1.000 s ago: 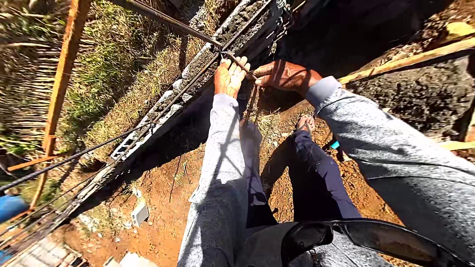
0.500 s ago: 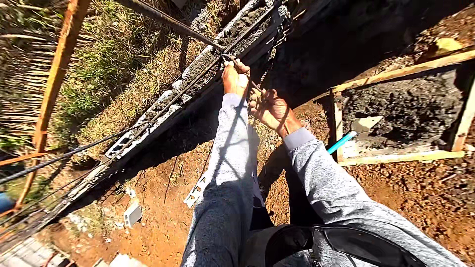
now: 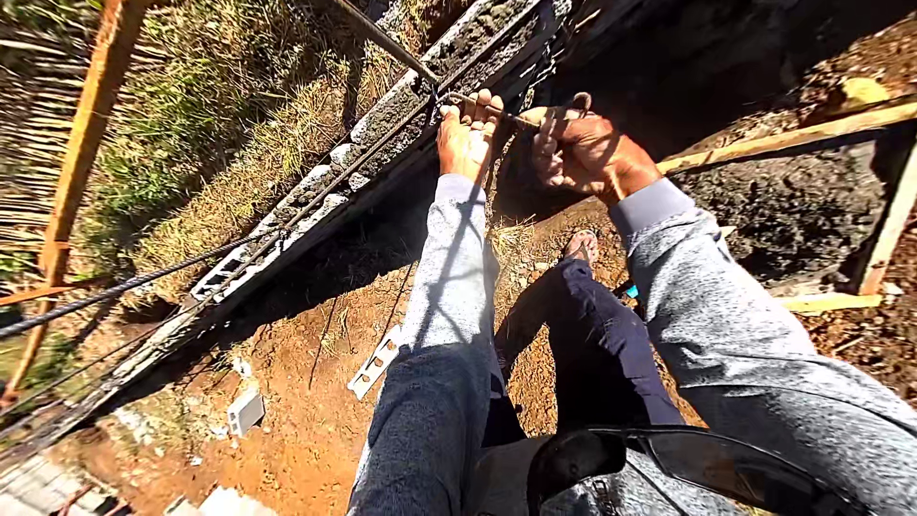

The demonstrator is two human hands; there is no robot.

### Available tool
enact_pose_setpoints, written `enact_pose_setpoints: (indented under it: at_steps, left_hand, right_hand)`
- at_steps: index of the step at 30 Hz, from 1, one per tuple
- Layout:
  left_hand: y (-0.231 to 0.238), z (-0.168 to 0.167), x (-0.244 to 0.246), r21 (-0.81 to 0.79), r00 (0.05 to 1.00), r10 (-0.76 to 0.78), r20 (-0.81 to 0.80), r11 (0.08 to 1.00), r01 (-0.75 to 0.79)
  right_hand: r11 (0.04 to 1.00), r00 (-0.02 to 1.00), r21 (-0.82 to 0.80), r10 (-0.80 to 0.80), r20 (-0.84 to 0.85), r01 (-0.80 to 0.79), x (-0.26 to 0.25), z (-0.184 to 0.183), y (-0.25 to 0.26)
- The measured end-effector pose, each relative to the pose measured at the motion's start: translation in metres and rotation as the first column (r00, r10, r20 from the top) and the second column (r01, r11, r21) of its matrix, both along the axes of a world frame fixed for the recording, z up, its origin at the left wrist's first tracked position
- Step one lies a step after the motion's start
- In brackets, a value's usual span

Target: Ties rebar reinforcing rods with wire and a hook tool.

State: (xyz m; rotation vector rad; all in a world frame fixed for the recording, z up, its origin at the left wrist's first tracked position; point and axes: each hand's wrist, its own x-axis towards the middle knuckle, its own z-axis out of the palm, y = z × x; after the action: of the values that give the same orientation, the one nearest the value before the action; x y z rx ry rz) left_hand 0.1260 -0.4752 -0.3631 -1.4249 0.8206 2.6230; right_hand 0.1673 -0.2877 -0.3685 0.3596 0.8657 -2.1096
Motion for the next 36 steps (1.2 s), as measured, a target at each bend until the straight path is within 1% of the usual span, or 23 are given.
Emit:
enact_pose_setpoints:
  at_steps: [1, 4, 5, 9, 12, 15, 17, 20, 24, 26, 28, 29, 31, 33, 34, 35, 36]
  left_hand:
    - [-0.001, -0.001, 0.001, 0.011, 1.0, 0.004, -0.003, 1.0, -0.004]
    - [-0.006, -0.004, 0.001, 0.029, 0.999, -0.034, -0.031, 0.999, 0.035]
    - [-0.006, -0.004, 0.0, 0.025, 0.999, -0.04, -0.027, 0.999, 0.041]
    - [-0.01, -0.004, 0.0, 0.004, 0.998, -0.063, -0.024, 0.998, 0.063]
    - [-0.012, -0.002, -0.003, 0.039, 0.999, -0.045, 0.025, 0.998, 0.044]
    - [-0.017, -0.002, -0.003, 0.051, 0.996, -0.059, 0.06, 0.997, 0.056]
    - [-0.02, -0.001, -0.002, 0.049, 0.996, -0.07, 0.06, 0.997, 0.067]
    - [-0.023, -0.001, -0.001, 0.087, 0.994, -0.099, 0.053, 0.992, 0.095]
    - [-0.028, -0.001, -0.001, 0.128, 0.99, -0.141, 0.027, 0.982, 0.136]
    - [-0.028, 0.001, -0.001, 0.144, 0.989, -0.145, 0.02, 0.98, 0.141]
    - [-0.031, 0.003, -0.002, 0.157, 0.986, -0.165, 0.019, 0.975, 0.16]
    - [-0.033, 0.002, -0.001, 0.169, 0.984, -0.175, 0.021, 0.971, 0.169]
    - [-0.037, 0.001, 0.0, 0.198, 0.983, -0.185, 0.02, 0.964, 0.177]
    - [-0.042, -0.002, 0.001, 0.26, 0.984, -0.179, 0.0, 0.95, 0.173]
    - [-0.043, -0.001, 0.002, 0.292, 0.985, -0.172, -0.012, 0.942, 0.168]
    - [-0.044, 0.0, 0.003, 0.309, 0.986, -0.167, -0.021, 0.937, 0.165]
    - [-0.044, 0.002, 0.003, 0.306, 0.985, -0.17, -0.018, 0.937, 0.168]
  right_hand:
    - [1.0, 1.0, 0.021, -0.008, -0.016, 0.008, 0.005, 0.005, -0.003]
    - [0.996, 0.998, 0.072, -0.056, 0.008, 0.055, 0.018, 0.02, -0.015]
    - [0.993, 0.998, 0.099, -0.068, -0.016, 0.069, 0.02, 0.023, -0.019]
    - [0.967, 0.972, 0.231, -0.05, -0.229, 0.104, 0.028, 0.036, -0.032]
    - [0.927, 0.945, 0.356, 0.007, -0.327, 0.117, 0.037, 0.039, -0.038]
    - [0.84, 0.911, 0.532, 0.133, -0.39, 0.105, 0.042, 0.053, -0.049]
    - [0.795, 0.88, 0.599, 0.211, -0.425, 0.099, 0.04, 0.063, -0.059]
    - [0.741, 0.852, 0.654, 0.238, -0.467, 0.152, 0.042, 0.064, -0.067]
    - [0.747, 0.851, 0.645, 0.227, -0.473, 0.159, 0.048, 0.056, -0.07]
    - [0.729, 0.818, 0.66, 0.26, -0.512, 0.182, 0.058, 0.044, -0.069]
    - [0.666, 0.742, 0.715, 0.366, -0.562, 0.213, 0.067, 0.031, -0.073]
    - [0.624, 0.714, 0.75, 0.422, -0.559, 0.218, 0.071, 0.03, -0.077]
    - [0.533, 0.673, 0.825, 0.541, -0.505, 0.191, 0.073, 0.033, -0.088]
    - [0.448, 0.632, 0.876, 0.631, -0.45, 0.176, 0.079, 0.034, -0.098]
    - [0.385, 0.61, 0.905, 0.677, -0.412, 0.184, 0.082, 0.036, -0.103]
    - [0.347, 0.59, 0.914, 0.7, -0.402, 0.211, 0.086, 0.04, -0.106]
    - [0.343, 0.579, 0.907, 0.7, -0.419, 0.242, 0.09, 0.048, -0.108]
